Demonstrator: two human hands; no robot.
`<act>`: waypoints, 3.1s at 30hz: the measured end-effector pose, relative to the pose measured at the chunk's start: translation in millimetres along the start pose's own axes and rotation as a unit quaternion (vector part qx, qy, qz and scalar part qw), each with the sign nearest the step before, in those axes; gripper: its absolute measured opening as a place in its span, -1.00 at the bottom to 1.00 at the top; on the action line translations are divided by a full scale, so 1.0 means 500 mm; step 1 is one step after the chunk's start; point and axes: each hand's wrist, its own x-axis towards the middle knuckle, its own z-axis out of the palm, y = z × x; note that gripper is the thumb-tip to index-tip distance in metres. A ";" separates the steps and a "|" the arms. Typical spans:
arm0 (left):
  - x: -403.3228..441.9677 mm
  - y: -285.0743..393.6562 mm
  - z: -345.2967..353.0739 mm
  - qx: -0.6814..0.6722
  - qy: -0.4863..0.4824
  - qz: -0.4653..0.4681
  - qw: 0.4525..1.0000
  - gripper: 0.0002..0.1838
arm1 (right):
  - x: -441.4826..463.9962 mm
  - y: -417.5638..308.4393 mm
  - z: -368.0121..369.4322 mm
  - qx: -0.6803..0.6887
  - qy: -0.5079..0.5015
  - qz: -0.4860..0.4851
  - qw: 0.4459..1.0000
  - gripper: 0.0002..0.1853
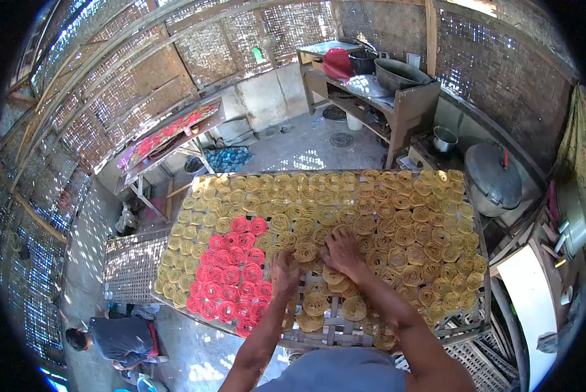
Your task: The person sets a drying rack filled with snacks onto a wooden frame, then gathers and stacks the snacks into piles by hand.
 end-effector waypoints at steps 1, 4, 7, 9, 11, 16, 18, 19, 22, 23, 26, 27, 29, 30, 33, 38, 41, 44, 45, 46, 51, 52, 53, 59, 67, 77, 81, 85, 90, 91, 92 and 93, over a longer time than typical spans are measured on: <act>0.003 -0.018 0.010 -0.024 0.005 -0.002 1.000 -0.46 | 0.014 0.004 0.002 0.001 0.007 0.002 1.000 -0.52; 0.029 -0.060 0.025 -0.076 0.015 -0.005 0.997 -0.54 | 0.041 0.006 -0.011 0.037 0.016 0.000 0.999 -0.59; 0.046 -0.047 0.006 -0.123 0.003 -0.044 0.991 -0.57 | 0.057 0.005 0.014 0.185 0.013 0.026 0.982 -0.58; 0.054 -0.044 0.006 -0.193 -0.015 -0.114 0.974 -0.53 | 0.062 0.010 0.006 0.219 0.039 0.029 0.975 -0.52; 0.059 -0.015 0.002 -0.214 -0.048 -0.078 0.973 -0.57 | 0.072 -0.002 -0.033 0.245 0.072 0.030 0.966 -0.45; 0.034 0.032 0.018 -0.210 -0.086 -0.033 0.973 -0.54 | 0.071 -0.040 -0.151 0.327 0.127 0.146 0.925 -0.40; 0.026 0.037 0.023 -0.103 -0.049 0.107 0.988 -0.47 | 0.089 -0.032 -0.166 0.338 0.110 0.173 0.919 -0.41; 0.021 0.043 0.034 -0.060 -0.062 0.116 0.989 -0.44 | 0.095 -0.030 -0.170 0.344 0.102 0.184 0.915 -0.41; 0.012 0.050 0.072 0.052 -0.082 0.136 0.986 -0.33 | 0.088 -0.015 -0.112 0.298 0.119 0.144 0.936 -0.45; 0.003 0.048 0.078 0.076 -0.078 0.136 0.985 -0.29 | 0.079 -0.012 -0.106 0.252 0.033 0.151 0.955 -0.47; -0.002 0.033 0.080 0.047 -0.061 0.126 0.989 -0.32 | 0.031 -0.014 -0.071 0.137 -0.121 0.150 0.972 -0.48; -0.002 0.016 0.089 0.021 -0.052 0.113 0.992 -0.34 | 0.013 -0.018 -0.044 0.125 -0.102 0.135 0.978 -0.47; -0.005 0.023 0.081 -0.022 -0.030 0.079 0.996 -0.38 | 0.009 -0.028 -0.050 0.106 -0.096 0.109 0.984 -0.48; -0.009 0.024 0.075 -0.035 -0.018 0.060 0.997 -0.41 | 0.004 -0.032 -0.054 0.100 -0.106 0.099 0.984 -0.50; -0.019 0.042 0.062 -0.045 0.005 0.051 0.998 -0.47 | 0.000 -0.029 -0.050 0.105 -0.136 0.101 0.980 -0.53; -0.027 0.048 0.066 -0.111 0.070 0.049 0.990 -0.60 | -0.022 -0.026 -0.040 0.157 -0.128 0.115 0.973 -0.52; -0.017 0.048 0.054 -0.140 0.147 -0.016 0.979 -0.66 | -0.032 -0.044 -0.060 0.106 -0.166 0.098 0.976 -0.47; -0.012 0.045 0.027 -0.164 0.153 -0.124 0.967 -0.57 | -0.031 -0.083 -0.079 0.060 -0.160 0.080 0.982 -0.49; -0.010 0.059 0.009 -0.151 0.164 -0.127 0.967 -0.51 | -0.034 -0.083 -0.072 0.056 -0.151 0.059 0.985 -0.46; -0.006 0.055 0.005 -0.145 0.176 -0.139 0.964 -0.45 | -0.034 -0.082 -0.061 0.054 -0.143 0.036 0.988 -0.43; -0.036 -0.004 0.038 -0.009 0.245 -0.119 0.962 -0.29 | -0.035 -0.091 -0.049 0.080 -0.140 0.040 0.986 -0.33; -0.049 -0.003 0.029 0.064 0.254 -0.083 0.961 -0.31 | -0.027 -0.087 -0.052 0.140 -0.176 0.054 0.973 -0.34; -0.063 0.015 0.012 0.088 0.250 -0.094 0.959 -0.32 | -0.016 -0.078 -0.047 0.197 -0.216 0.068 0.954 -0.36; -0.122 0.000 0.024 -0.132 0.209 -0.060 0.967 -0.46 | 0.044 -0.075 -0.017 0.352 -0.255 0.098 0.896 -0.60; -0.137 0.090 0.037 -0.254 0.168 -0.031 0.952 -0.34 | 0.132 -0.068 0.011 0.478 -0.120 0.009 0.870 -0.51; -0.105 0.185 0.024 -0.640 0.005 0.091 0.763 -0.21 | 0.113 -0.090 -0.113 0.397 -0.009 0.099 0.913 -0.41; -0.106 0.150 0.062 -0.648 -0.017 0.041 0.760 -0.25 | 0.087 -0.057 -0.138 0.393 0.030 0.111 0.912 -0.51; -0.124 0.043 0.193 -0.792 -0.089 -0.046 0.602 -0.29 | 0.069 -0.079 -0.148 0.437 0.155 0.153 0.872 -0.56; -0.072 0.080 0.062 -0.585 -0.105 -0.038 0.803 -0.67 | 0.058 -0.036 -0.101 0.480 0.222 0.212 0.822 -0.61; -0.067 0.076 0.047 -0.420 -0.048 0.018 0.906 -0.73 | 0.054 -0.041 -0.125 0.476 0.170 0.232 0.831 -0.63; -0.046 0.091 0.013 -0.274 -0.001 0.085 0.958 -0.86 | 0.051 -0.044 -0.133 0.461 0.135 0.272 0.834 -0.59; -0.046 0.088 -0.001 -0.318 -0.026 0.010 0.948 -0.83 | 0.044 -0.045 -0.136 0.451 0.100 0.309 0.832 -0.56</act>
